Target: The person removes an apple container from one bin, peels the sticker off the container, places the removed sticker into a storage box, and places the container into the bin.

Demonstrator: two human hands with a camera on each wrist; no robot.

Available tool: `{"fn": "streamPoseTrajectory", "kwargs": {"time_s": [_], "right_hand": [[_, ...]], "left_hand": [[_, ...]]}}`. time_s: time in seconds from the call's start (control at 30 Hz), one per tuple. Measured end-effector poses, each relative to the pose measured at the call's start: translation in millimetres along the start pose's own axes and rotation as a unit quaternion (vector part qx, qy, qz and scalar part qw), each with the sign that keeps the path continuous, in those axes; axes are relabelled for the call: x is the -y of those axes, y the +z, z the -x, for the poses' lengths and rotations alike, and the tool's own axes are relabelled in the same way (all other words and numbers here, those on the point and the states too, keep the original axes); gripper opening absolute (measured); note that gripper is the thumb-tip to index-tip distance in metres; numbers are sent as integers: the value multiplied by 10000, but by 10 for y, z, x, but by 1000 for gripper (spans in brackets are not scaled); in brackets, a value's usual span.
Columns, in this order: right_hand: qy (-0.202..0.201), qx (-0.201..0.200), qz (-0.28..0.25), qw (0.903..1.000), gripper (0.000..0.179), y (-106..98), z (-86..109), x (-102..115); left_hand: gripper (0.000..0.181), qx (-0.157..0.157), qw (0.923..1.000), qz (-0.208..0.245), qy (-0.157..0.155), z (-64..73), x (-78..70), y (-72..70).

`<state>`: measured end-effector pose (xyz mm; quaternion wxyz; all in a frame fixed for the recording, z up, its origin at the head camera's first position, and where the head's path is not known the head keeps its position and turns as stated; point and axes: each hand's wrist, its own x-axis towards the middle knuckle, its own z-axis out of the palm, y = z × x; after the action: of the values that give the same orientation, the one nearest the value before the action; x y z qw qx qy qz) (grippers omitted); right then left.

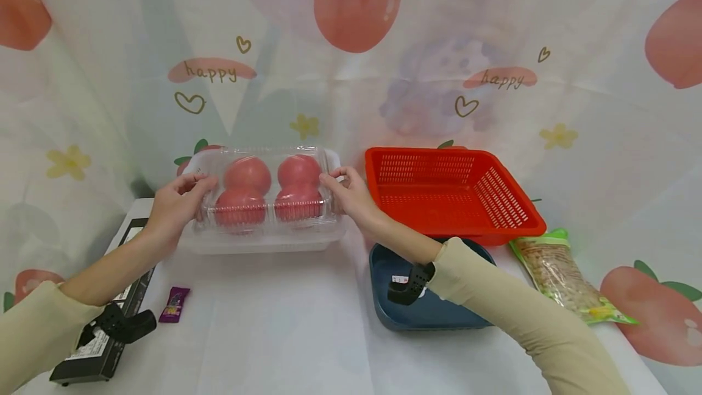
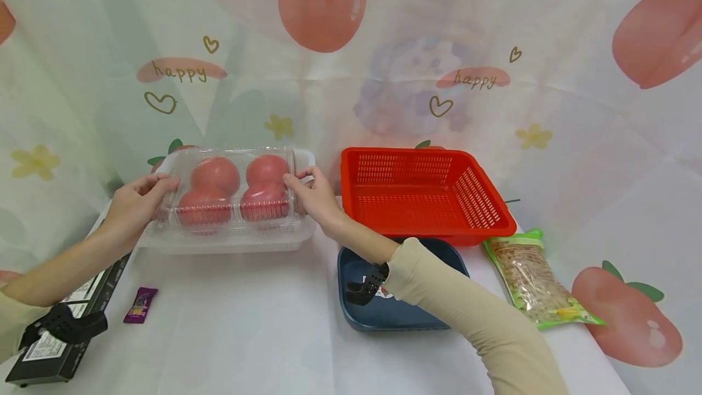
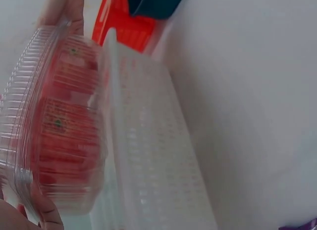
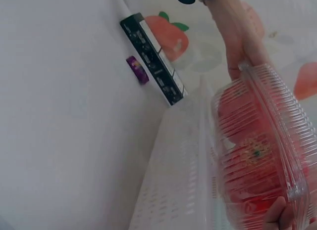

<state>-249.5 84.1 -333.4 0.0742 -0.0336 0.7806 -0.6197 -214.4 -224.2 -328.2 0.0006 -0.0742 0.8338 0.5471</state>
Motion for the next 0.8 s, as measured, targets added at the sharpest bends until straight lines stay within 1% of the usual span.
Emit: {"fn": "streamPoseTrajectory", "kwargs": {"time_s": [0.13, 0.23, 0.33, 0.47, 0.63, 0.73, 0.8], "right_hand": [[138, -63, 49, 9999, 34, 69, -160, 1], [244, -40, 110, 9996, 36, 121, -272, -12], [395, 38, 127, 9991, 35, 173, -374, -37], [554, 133, 297, 9979, 30, 231, -478, -76], [624, 331, 468, 9964, 26, 294, -570, -133], [750, 522, 436, 9949, 30, 338, -605, -157], [796, 565, 574, 9936, 35, 357, -621, -173]], "left_hand": [[52, -47, 10000, -54, -38, -158, 14, -3], [52, -88, 9998, -80, -132, -279, 42, 18], [55, -90, 9994, -214, -238, -381, 89, 48], [63, -22, 9987, -412, -295, -492, 147, 94], [61, 120, 9978, -643, -136, -604, 214, 113], [60, 270, 9967, -756, -63, -661, 275, 109], [60, 366, 9964, -760, -72, -703, 314, 122]]}}
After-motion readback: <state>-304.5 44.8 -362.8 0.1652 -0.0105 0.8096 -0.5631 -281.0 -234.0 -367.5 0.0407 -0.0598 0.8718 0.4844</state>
